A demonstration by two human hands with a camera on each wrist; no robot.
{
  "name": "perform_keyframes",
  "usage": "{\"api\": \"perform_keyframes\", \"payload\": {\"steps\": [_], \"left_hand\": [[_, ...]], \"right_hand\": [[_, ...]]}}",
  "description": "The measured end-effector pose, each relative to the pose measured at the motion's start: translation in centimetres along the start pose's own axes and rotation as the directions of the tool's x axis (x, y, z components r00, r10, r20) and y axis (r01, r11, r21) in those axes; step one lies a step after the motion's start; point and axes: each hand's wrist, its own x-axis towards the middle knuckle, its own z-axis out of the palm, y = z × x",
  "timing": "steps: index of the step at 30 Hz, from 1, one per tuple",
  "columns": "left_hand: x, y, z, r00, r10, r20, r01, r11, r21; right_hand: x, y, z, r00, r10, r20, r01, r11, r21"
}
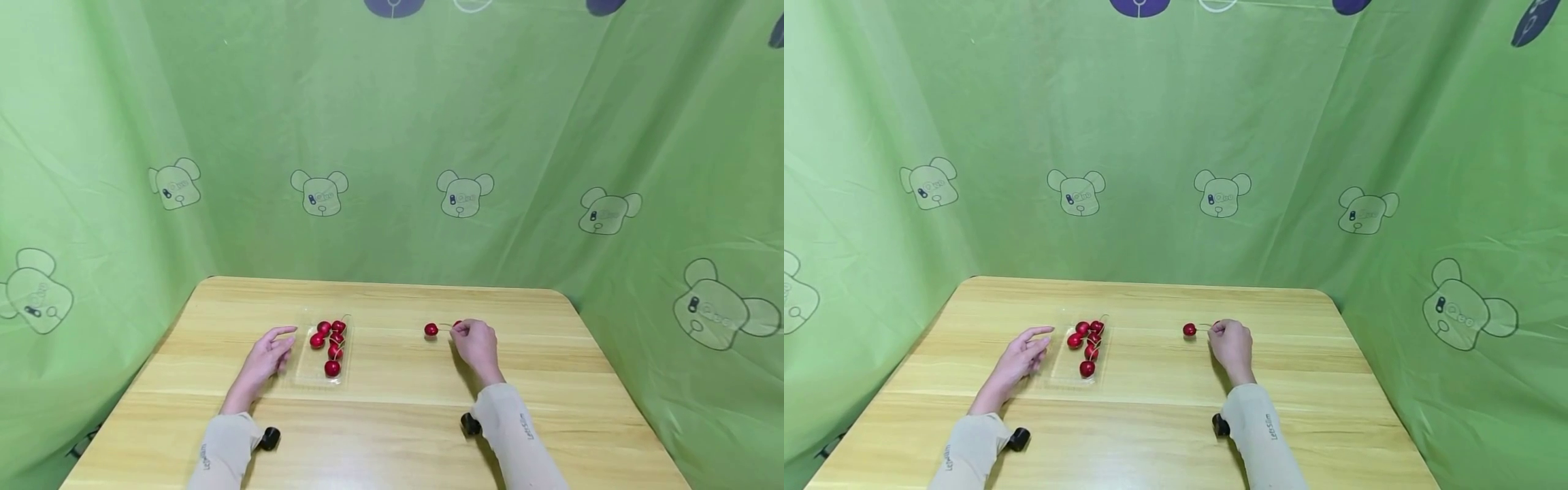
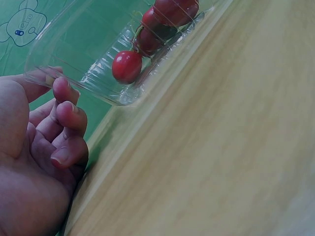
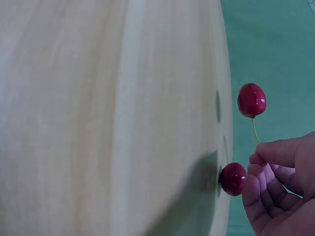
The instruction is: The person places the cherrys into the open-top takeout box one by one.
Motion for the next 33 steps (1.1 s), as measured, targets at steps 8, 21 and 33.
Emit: {"api": "perform_keyframes", "payload": {"steps": [8, 21, 33], "left_hand": [[-0.2, 0.1, 0.1, 1.0, 0.005, 0.0, -0.005, 1.0, -0.011], [-0.2, 0.1, 0.1, 1.0, -0.006, 0.008, 0.006, 1.0, -0.031], [-0.2, 0.3, -0.1, 1.0, -0.003, 0.026, 0.004, 1.0, -0.019]], "right_hand": [[0.1, -0.7, 0.1, 1.0, 0.01, 0.01, -0.01, 1.0, 0.016], [-0.1, -1.9, 0.2, 0.999, -0.033, -0.002, 0.033, 0.998, 0.048], [-0.3, -3.2, -0.1, 0.997, -0.074, -0.017, 0.075, 0.996, 0.045]]}}
